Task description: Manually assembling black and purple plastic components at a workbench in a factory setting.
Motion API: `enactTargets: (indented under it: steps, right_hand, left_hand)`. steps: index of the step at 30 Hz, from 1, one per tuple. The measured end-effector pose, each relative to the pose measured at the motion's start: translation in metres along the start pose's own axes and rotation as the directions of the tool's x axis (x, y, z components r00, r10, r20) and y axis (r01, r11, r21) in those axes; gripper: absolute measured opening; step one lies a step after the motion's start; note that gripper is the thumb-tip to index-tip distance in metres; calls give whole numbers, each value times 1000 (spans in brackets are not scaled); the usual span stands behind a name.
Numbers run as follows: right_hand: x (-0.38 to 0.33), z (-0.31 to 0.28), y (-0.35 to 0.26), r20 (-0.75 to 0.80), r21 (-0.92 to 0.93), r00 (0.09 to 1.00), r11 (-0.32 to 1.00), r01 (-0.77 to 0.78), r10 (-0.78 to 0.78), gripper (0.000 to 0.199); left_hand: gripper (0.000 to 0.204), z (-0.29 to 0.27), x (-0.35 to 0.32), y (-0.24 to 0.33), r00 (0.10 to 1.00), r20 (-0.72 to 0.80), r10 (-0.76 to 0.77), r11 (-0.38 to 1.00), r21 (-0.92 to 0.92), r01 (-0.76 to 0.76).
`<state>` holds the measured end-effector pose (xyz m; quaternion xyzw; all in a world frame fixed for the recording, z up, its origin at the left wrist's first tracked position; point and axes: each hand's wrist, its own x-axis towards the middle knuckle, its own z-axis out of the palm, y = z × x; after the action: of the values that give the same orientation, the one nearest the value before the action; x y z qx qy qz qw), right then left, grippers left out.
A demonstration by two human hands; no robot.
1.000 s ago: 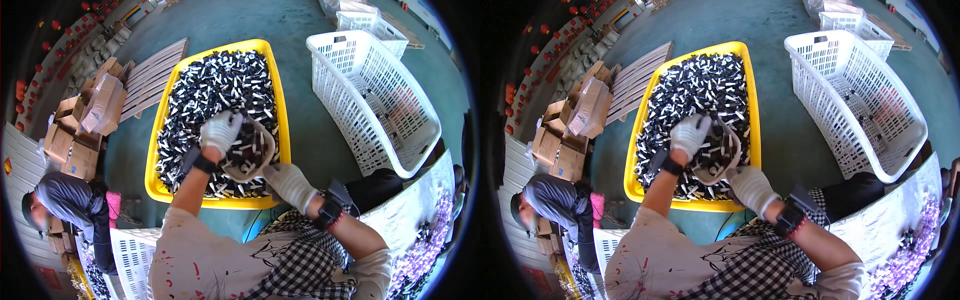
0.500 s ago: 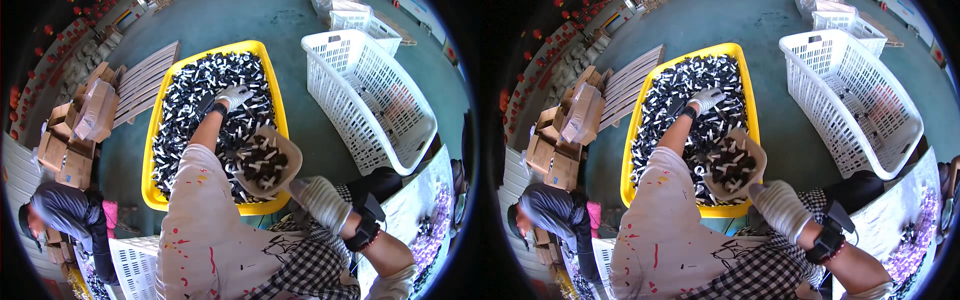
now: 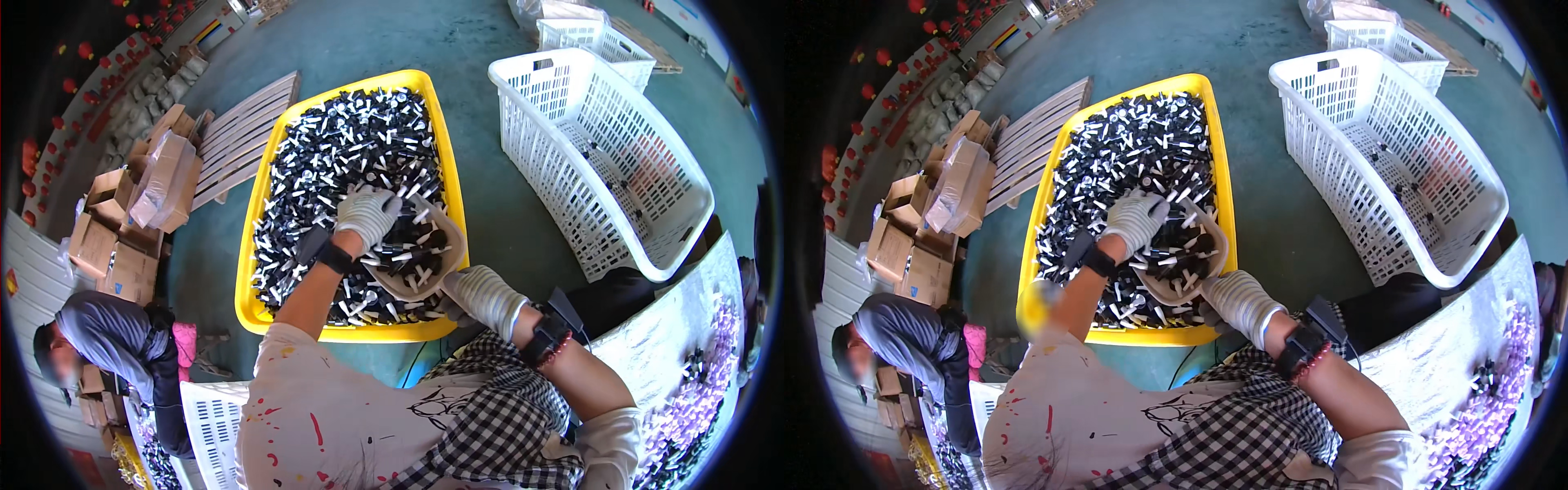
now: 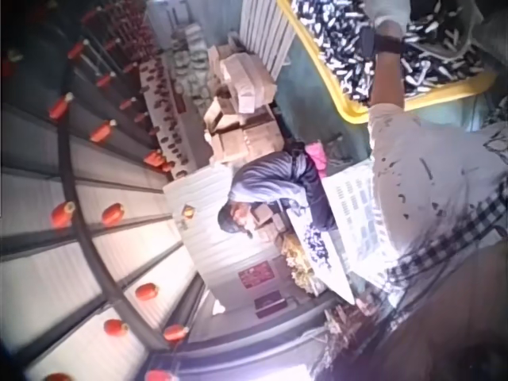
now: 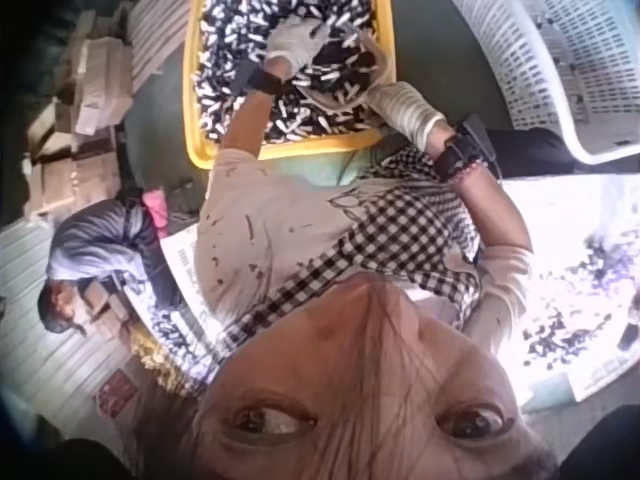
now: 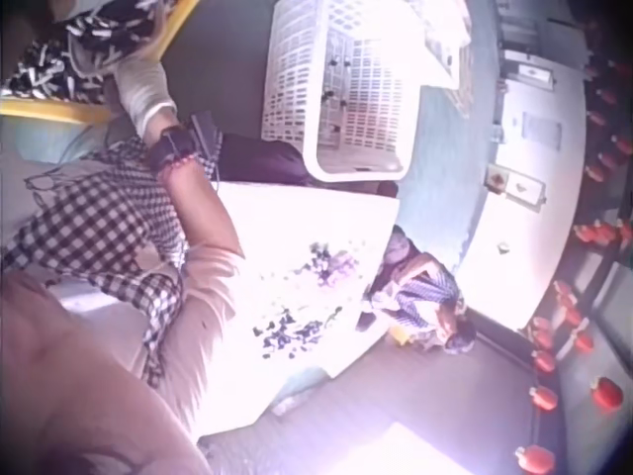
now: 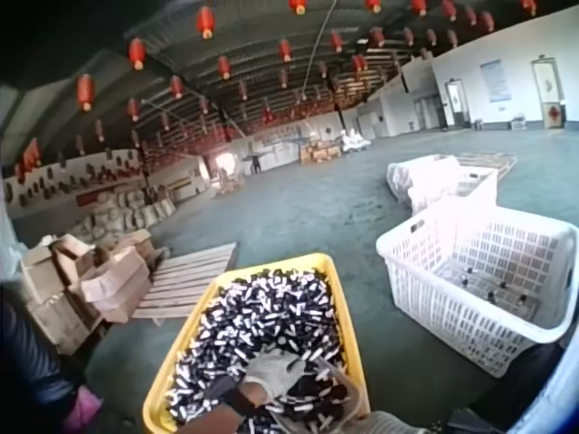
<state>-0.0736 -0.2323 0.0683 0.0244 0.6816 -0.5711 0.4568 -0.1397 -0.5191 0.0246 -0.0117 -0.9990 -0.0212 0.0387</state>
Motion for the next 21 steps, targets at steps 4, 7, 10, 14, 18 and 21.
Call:
enactTargets:
  steps: [4, 7, 10, 14, 18, 21]
  right_hand:
    - [9, 8, 12, -25, -126, 998, 990, 62, -66, 41]
    - [7, 8, 21, -34, -23, 996, 996, 81, -81, 40]
    - [9, 11, 32, -24, 61, 993, 991, 121, -119, 38]
    - [9, 10, 40, -14, 129, 970, 962, 242, -242, 41]
    - [3, 7, 37, 11, 185, 961, 945, 269, -276, 41]
    - [-5, 1, 35, -14, 147, 942, 932, 332, -334, 41]
  left_hand:
    - [50, 1, -28, 39, 998, 29, -53, 981, -184, 57]
    - [52, -29, -45, 69, 984, 121, -130, 981, -127, 145]
    - [63, -47, -44, 65, 976, 183, -118, 993, 2, 120]
    - [66, -76, -44, 66, 993, -84, -82, 990, -119, 72]
    - [51, -75, -32, 53, 954, -288, -80, 995, -75, 61]
    - [35, -86, -26, 58, 863, -504, -31, 989, -140, -46]
